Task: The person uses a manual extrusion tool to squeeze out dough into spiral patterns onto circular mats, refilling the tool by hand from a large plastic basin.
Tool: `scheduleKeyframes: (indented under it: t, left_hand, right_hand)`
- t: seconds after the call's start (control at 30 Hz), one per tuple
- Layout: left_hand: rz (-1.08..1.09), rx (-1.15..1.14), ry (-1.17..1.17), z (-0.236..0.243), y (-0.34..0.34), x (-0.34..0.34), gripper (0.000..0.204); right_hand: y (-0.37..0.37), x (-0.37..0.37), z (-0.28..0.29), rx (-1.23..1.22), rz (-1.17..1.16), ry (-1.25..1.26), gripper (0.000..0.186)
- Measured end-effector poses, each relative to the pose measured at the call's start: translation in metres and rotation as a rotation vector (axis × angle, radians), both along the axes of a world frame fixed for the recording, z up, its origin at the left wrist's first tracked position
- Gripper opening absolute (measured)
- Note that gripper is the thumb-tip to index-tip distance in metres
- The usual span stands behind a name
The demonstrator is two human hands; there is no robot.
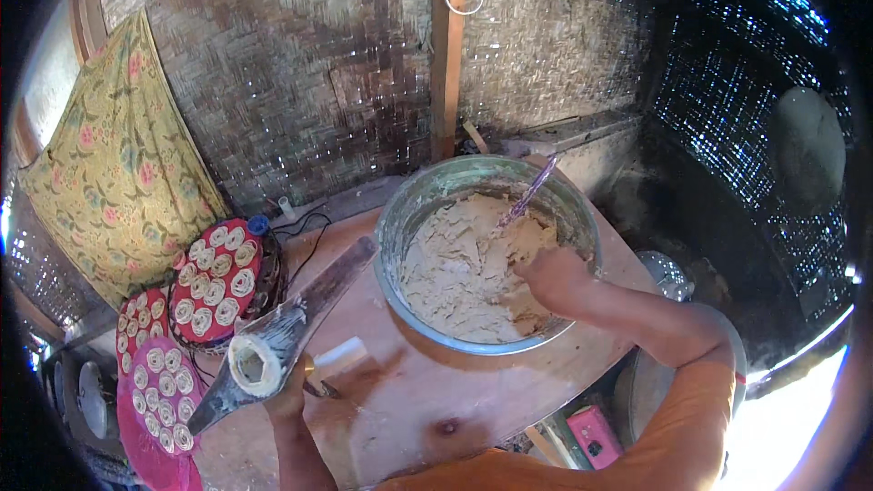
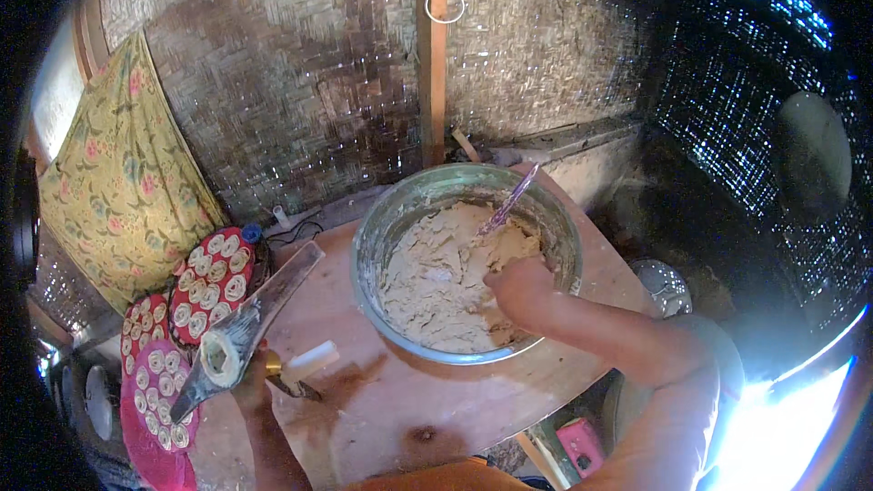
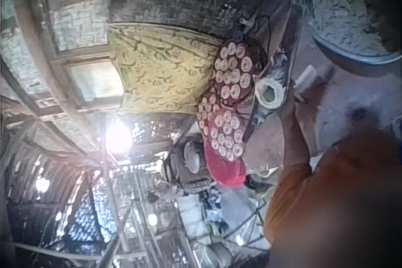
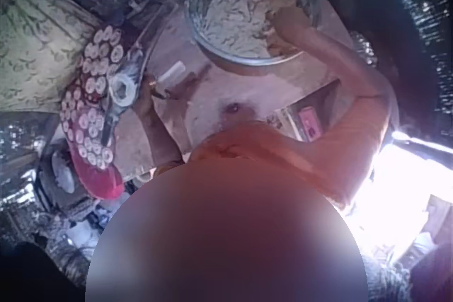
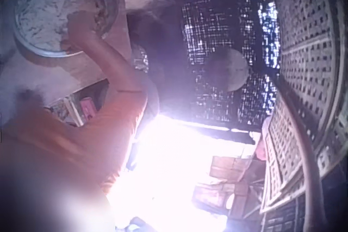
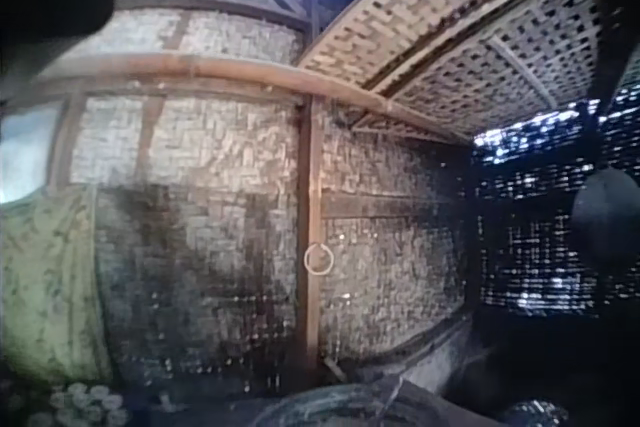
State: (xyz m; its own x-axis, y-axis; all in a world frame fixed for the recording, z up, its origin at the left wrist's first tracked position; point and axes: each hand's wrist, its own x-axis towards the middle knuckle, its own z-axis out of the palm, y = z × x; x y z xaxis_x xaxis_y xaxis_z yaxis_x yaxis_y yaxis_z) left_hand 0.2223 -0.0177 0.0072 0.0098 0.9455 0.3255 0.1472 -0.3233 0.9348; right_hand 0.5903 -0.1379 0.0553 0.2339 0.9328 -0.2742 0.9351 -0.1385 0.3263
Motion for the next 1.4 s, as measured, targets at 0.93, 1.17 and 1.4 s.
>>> scheduleKeyframes:
  t: [0.93,1.17,1.4]
  left_hand:
    - [0.344,0.061,-0.212,-0.034,0.017,-0.017,0.038]
    - [0.298,0.054,-0.097,-0.034,0.001,-0.013,0.032]
    - [0.337,0.099,0.127,-0.014,-0.004,-0.003,0.02]
  right_hand:
    - [0.015,0.057,-0.017,-0.087,0.136,0.412,0.034]
    - [0.014,0.046,-0.043,-0.15,0.091,0.728,0.028]
    - [-0.026,0.042,0.043,-0.153,0.027,0.614,0.03]
